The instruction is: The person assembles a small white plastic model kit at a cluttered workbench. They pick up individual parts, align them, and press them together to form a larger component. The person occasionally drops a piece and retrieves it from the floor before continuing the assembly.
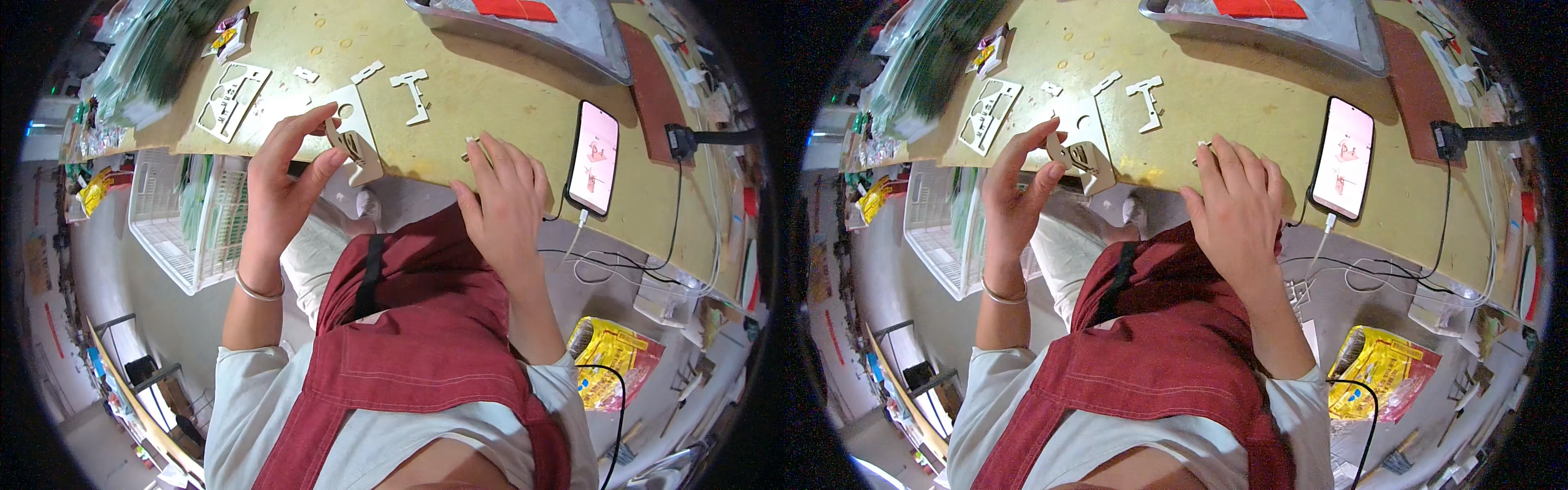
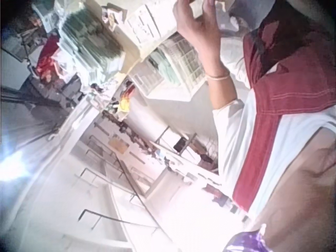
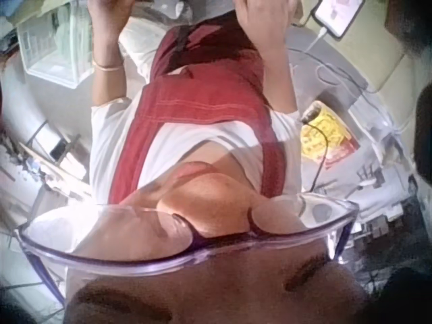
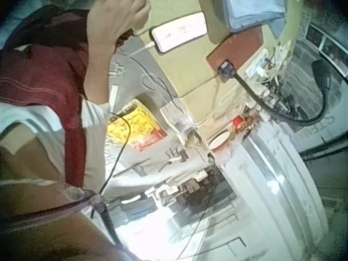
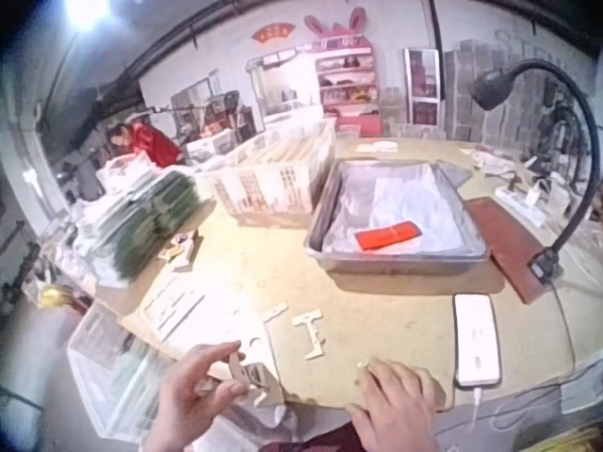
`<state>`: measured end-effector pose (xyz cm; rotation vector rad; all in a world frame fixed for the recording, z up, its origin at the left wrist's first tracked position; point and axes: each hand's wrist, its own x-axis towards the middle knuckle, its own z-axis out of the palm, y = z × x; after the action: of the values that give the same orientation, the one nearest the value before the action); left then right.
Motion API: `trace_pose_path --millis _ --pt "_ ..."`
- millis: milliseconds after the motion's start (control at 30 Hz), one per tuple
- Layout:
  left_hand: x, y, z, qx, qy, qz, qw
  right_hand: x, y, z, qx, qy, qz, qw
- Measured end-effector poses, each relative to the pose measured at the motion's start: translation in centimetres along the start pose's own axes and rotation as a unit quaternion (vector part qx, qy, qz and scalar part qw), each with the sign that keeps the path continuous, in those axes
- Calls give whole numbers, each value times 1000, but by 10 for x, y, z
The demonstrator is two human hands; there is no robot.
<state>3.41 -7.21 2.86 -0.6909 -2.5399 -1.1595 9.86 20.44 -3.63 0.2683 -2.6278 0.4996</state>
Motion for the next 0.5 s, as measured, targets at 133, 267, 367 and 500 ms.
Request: trace_pose_path --millis 133,267,367,500 --pt "3 1 -3 3 -19 -7 1000 -5 1 1 27 0 -3 1000" --pt "7 2 -5 0 -32 -7 999 -9 4 5 44 2 -21 999" --pt "9 4 -6 -7 -41 -6 999 -11 3 7 48 7 -30 998" --pt "10 4 -7 1 -51 -7 999 -11 6 10 61 27 -36 997"
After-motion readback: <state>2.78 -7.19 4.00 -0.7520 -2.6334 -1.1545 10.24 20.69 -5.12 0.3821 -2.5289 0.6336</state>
